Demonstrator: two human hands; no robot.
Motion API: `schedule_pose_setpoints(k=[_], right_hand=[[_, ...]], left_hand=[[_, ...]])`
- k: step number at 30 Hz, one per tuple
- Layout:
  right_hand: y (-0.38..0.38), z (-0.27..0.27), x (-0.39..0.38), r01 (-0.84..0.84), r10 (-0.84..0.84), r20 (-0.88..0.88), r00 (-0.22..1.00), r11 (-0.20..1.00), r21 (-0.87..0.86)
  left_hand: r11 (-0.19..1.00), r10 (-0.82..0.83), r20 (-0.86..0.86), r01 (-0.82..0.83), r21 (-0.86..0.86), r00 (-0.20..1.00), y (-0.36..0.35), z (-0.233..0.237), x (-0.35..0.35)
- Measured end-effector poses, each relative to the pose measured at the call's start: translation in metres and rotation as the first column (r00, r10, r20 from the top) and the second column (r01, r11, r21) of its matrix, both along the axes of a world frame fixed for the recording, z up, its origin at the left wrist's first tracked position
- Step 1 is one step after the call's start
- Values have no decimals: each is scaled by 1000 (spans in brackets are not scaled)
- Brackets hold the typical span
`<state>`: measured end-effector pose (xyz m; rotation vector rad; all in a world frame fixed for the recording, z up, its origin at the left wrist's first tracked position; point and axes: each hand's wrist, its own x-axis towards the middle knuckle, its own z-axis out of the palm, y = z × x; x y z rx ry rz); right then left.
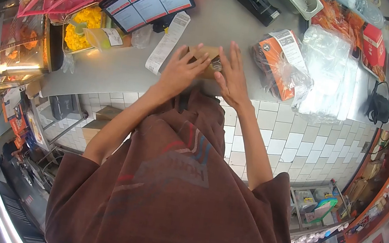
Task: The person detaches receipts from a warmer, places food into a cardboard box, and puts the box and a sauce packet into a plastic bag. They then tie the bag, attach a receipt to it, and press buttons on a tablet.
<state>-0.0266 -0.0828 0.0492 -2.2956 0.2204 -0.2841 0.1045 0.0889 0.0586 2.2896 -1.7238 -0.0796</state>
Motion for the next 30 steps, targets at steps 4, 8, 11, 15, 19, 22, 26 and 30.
schedule_pose_setpoints(k=[4, 8, 11, 15, 19, 22, 26, 30], right_hand=[[-3, -16, 15, -184, 184, -17, 983, 982, -47], [12, -28, 25, -193, 174, -102, 979, 954, -231], [38, -28, 23, -79, 50, -113, 992, 960, -268], [59, -15, 20, 42, -81, -147, 986, 968, -247], [52, -7, 17, 116, -143, -181, 973, 982, -150], [40, -4, 13, 149, -148, -181, 972, 989, -12], [16, -8, 17, 96, -53, -243, 969, 982, 165], [2, -8, 27, 15, 147, -285, 947, 868, 496]], left_hand=[[994, 110, 95, -108, -24, 989, 2, 3, -11], [825, 468, -276, -527, -204, 839, 11, 3, -21], [870, 336, -471, -460, -176, 816, 21, -12, -27], [929, 255, -519, -356, -104, 816, 13, -15, -33], [975, 184, -290, -213, -70, 939, 17, -28, -23], [949, 186, -254, -240, -203, 949, 25, -39, -21], [786, 302, -663, -573, -234, 685, 22, -26, -26], [749, 292, -818, -650, -127, 495, 23, -13, -15]])
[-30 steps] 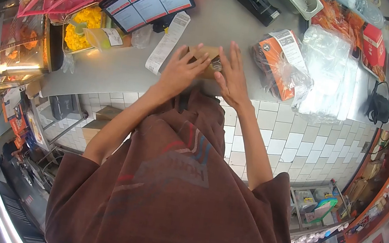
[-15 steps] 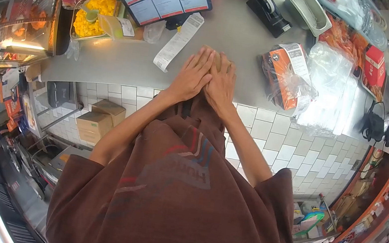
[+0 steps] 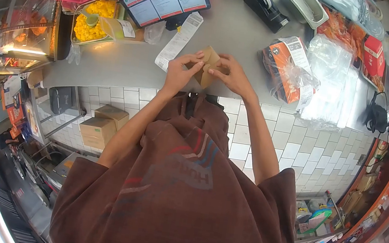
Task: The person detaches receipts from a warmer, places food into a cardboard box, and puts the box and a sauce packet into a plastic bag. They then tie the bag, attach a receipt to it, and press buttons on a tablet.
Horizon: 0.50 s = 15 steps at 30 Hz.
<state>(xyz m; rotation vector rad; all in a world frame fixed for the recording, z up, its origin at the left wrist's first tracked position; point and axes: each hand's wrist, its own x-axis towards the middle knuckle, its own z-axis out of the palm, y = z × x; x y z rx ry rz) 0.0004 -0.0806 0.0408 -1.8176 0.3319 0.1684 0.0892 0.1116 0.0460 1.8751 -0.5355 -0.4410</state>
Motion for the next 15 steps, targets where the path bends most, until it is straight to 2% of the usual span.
schedule_pose_setpoints(k=[4, 6, 10, 12, 14, 15], right_hand=[[2, -3, 0, -1, 0, 13, 1000, 996, 88], [8, -7, 0, 41, -41, -2, 999, 997, 65], [16, -11, -1, 108, -108, 16, 994, 993, 40], [15, -13, 0, 109, -109, 6, 994, 992, 58], [15, -15, -2, 112, -112, -5, 994, 991, 73], [16, -16, -3, 157, -155, -26, 988, 980, 122]], left_hand=[[998, -49, -62, 47, -34, 997, 5, -4, 6], [998, -55, -98, 53, -21, 994, 5, -2, 5], [998, -61, -28, 60, -1, 998, 1, 0, 2], [999, -53, 6, 53, 8, 999, 1, -2, 2], [992, -129, 52, 129, 7, 990, 3, -4, 2], [993, -121, 56, 121, 12, 991, 2, -3, 3]])
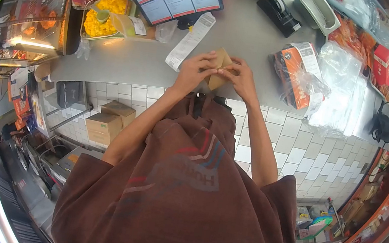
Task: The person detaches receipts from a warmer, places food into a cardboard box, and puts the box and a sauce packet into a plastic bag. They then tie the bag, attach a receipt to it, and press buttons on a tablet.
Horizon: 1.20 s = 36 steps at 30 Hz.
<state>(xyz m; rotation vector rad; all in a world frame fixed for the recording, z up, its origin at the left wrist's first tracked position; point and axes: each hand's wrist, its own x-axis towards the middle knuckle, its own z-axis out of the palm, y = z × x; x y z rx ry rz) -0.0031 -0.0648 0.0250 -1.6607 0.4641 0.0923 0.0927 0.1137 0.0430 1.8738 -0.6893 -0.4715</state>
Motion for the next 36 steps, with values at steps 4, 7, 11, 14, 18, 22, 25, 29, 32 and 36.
schedule_pose_setpoints(k=[4, 7, 11, 14, 18, 22, 25, 29, 32, 36], right_hand=[[12, -3, 0, 95, -96, -15, 995, 995, -37], [19, -4, 2, 129, -127, 25, 992, 988, -85], [31, 0, 10, 236, -236, 16, 972, 967, -92], [40, -12, 15, 323, -326, 3, 945, 934, -151], [37, -9, 10, 296, -291, 54, 955, 933, -203], [24, -5, -1, 169, -151, 107, 983, 968, -187], [16, 8, -1, 130, -125, 36, 992, 960, -247], [26, 40, -2, 173, -212, -244, 946, 970, -173], [39, 44, -12, 237, -324, -211, 922, 905, -354], [45, 52, -8, -122, 168, -38, 985, 529, -840]], left_hand=[[997, -7, 32, 5, 71, 999, -1, 7, 2], [988, 35, 73, -46, 150, 997, -5, 5, 1], [987, 62, 41, -67, 143, 997, -8, 7, -2], [992, 97, 3, -97, 75, 995, -5, -1, -5], [996, 85, 24, -86, 38, 996, -2, -15, -7], [991, 117, 56, -120, 58, 992, -9, -26, -3], [1000, 2, 23, -2, 21, 1000, -11, -20, 4], [895, -379, 432, 206, 395, 818, 6, 3, 6], [876, -451, 320, 345, 337, 834, 6, -30, 9], [923, -383, 212, 379, 60, 899, 15, -7, 25]])
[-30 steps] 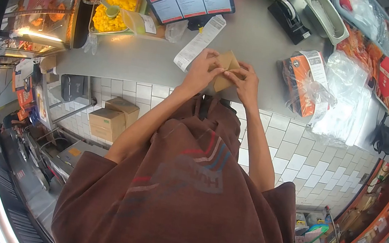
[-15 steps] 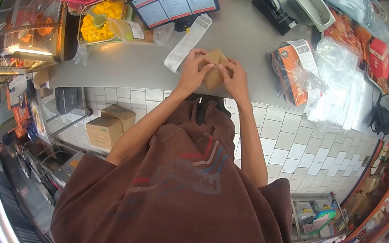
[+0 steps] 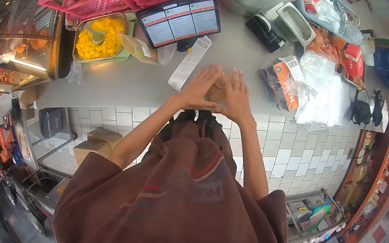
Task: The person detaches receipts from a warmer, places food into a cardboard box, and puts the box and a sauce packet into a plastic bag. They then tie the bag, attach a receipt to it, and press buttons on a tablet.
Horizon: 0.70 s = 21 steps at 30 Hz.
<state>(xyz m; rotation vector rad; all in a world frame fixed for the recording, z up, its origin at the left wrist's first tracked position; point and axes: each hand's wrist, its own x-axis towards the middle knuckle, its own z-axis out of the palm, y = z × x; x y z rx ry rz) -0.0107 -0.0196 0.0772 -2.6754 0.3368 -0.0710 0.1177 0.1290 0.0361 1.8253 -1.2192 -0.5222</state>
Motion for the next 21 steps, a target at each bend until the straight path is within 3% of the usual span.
schedule_pose_setpoints(k=[1, 3, 5, 6, 7, 8, 11, 15, 17, 19, 21], right_hand=[[1, 1, 4, -89, 85, -88, 992, 995, -35], [-1, -8, 10, -67, 61, -125, 990, 997, -39], [-12, -10, 17, -51, 44, -162, 986, 998, -42], [-15, -8, 18, 62, -56, -117, 992, 997, 42], [-20, -6, 20, 168, -159, -77, 984, 977, 130], [-26, -4, 23, 168, -159, -79, 984, 978, 122], [-36, 6, 48, 322, -323, 56, 945, 946, 27], [-64, -30, 88, 249, -241, 169, 956, 968, -27], [-66, -43, 100, 127, -125, 21, 992, 985, -120], [-53, -31, 89, 137, -98, 201, 975, 973, -187], [-44, 1, 60, 68, -38, 405, 913, 996, -60]], left_hand=[[1000, 28, 80, -28, -11, 996, 11, -8, 11], [998, 50, 155, -44, -40, 987, 32, -26, 29], [956, 203, 388, -267, 120, 899, 48, -49, 36], [958, 202, 378, -262, 115, 903, 49, -52, 29], [973, 85, 436, -168, 155, 896, 51, -54, 21], [977, -30, 489, -79, 200, 872, 51, -56, 14], [993, 5, 387, -51, 108, 922, 33, -40, -16], [992, 12, 392, -59, 108, 920, 11, -33, -39], [987, 36, 408, -95, 126, 912, 6, -33, -46], [984, 44, 415, -111, 139, 909, 3, -37, -50], [978, 58, 413, -135, 161, 909, 0, -38, -57]])
